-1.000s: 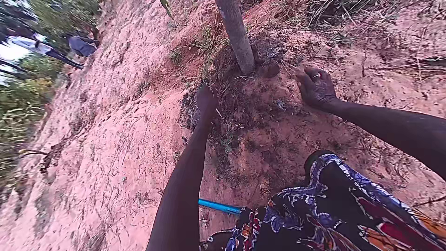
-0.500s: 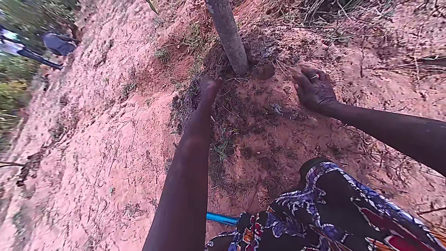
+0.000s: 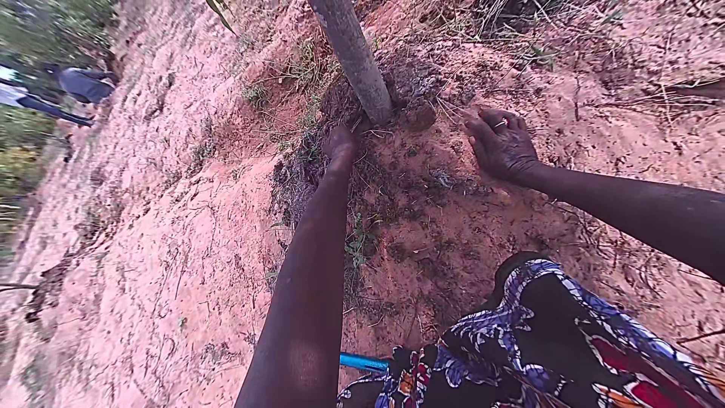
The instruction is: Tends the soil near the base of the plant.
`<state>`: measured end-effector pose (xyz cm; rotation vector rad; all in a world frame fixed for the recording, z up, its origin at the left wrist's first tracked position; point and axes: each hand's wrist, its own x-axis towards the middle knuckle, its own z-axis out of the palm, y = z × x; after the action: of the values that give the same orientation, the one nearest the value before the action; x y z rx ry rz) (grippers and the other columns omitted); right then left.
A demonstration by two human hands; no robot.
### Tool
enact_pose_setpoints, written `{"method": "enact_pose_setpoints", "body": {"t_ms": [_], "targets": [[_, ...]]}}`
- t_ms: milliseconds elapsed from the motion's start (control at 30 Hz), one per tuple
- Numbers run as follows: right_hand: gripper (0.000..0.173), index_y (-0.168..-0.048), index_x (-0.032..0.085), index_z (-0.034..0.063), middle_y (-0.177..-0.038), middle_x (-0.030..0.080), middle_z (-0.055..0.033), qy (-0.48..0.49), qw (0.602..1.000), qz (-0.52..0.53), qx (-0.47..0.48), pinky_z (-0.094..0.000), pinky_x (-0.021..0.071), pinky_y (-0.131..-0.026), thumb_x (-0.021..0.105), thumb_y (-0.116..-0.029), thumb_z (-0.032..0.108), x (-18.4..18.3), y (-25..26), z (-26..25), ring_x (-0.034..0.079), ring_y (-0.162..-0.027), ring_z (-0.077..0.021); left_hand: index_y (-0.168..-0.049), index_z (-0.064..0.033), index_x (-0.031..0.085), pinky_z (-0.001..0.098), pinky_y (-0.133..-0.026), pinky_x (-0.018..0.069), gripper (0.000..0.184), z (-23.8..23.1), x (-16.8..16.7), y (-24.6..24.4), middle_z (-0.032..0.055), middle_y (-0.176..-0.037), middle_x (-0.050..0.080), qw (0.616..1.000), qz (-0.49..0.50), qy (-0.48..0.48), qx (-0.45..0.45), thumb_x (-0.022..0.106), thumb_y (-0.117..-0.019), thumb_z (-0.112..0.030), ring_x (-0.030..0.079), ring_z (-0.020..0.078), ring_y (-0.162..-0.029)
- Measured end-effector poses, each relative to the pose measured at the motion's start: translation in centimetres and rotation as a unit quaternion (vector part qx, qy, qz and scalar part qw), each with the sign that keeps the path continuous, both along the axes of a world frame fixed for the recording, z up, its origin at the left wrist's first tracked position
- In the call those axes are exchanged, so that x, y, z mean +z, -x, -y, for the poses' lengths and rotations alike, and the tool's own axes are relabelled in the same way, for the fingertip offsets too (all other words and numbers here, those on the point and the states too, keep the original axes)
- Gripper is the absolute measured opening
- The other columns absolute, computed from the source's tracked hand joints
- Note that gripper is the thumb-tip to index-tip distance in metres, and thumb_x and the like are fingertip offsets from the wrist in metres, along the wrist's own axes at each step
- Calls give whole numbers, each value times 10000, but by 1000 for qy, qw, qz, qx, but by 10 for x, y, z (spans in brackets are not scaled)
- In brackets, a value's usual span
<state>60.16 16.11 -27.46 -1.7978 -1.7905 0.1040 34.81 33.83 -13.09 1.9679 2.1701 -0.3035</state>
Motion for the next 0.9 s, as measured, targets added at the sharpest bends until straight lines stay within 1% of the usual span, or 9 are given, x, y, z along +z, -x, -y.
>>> {"method": "enact_pose_setpoints", "body": {"t_ms": [67,167,300,400,500,600,667,800,900], "targets": [[483,-1457,564,106,-1506,513,-259,3,1000,-4,-1,-666,356,-1083,362,-1076,323,0,0,0,460,-1381,-526,-1378,44,557,625,-1080,424,484,1,-1,1,278,-1440,540,1000,10,-11,5,566,-1031,-293,514,423,-1363],[487,-1459,564,108,-1509,509,-257,7,1000,-5,0,-663,357,-1083,357,-1078,330,1,0,0,459,-1384,-520,-1364,21,580,605,-1096,422,491,-4,-3,9,260,-1440,548,999,37,-26,2,558,-1036,-345,509,407,-1373],[480,-1451,569,108,-1506,512,-256,1,1000,0,-1,-660,365,-1071,364,-1079,331,-1,0,-1,466,-1378,-520,-1390,21,552,607,-1097,419,430,5,1,6,263,-1465,523,999,31,-11,3,478,-1070,-258,509,409,-1373],[474,-1445,574,107,-1505,513,-252,-3,1000,1,1,-655,368,-1075,365,-1083,330,-1,0,0,468,-1377,-515,-1305,26,614,626,-1036,460,378,15,0,-5,256,-1382,597,1000,-21,-6,-18,455,-1070,-222,568,409,-1312],[469,-1447,567,106,-1506,512,-252,0,1000,0,1,-657,366,-1076,369,-1082,323,-1,0,0,462,-1383,-517,-1249,27,646,625,-1008,485,343,22,-4,-7,247,-1350,622,998,-56,6,-39,503,-1040,-204,590,412,-1283],[470,-1448,569,113,-1509,512,-249,-2,1000,-2,0,-659,368,-1068,364,-1081,323,-1,0,-1,464,-1382,-513,-1250,25,646,613,-1007,492,358,27,-10,-3,238,-1342,631,998,-43,-1,-40,476,-1061,-226,600,403,-1274],[467,-1451,570,127,-1505,517,-242,-4,1000,-1,-2,-653,364,-1073,364,-1080,319,-3,-1,-2,466,-1385,-503,-1239,28,643,610,-1007,491,339,31,-11,-3,240,-1330,634,998,-40,-4,-42,464,-1055,-194,601,403,-1273],[469,-1458,562,129,-1505,517,-242,-6,1000,2,-1,-649,358,-1086,362,-1083,325,-4,-1,-3,465,-1387,-499,-1230,41,642,607,-1033,475,351,34,-10,1,252,-1325,632,999,-20,-3,-45,480,-1056,-218,592,402,-1282],[471,-1458,559,123,-1511,508,-244,5,1000,0,0,-652,348,-1096,360,-1083,327,-2,-3,-2,454,-1394,-505,-1266,37,615,587,-1021,493,330,58,1,-17,256,-1302,636,996,4,-7,-92,478,-1054,-176,609,402,-1257]]}}
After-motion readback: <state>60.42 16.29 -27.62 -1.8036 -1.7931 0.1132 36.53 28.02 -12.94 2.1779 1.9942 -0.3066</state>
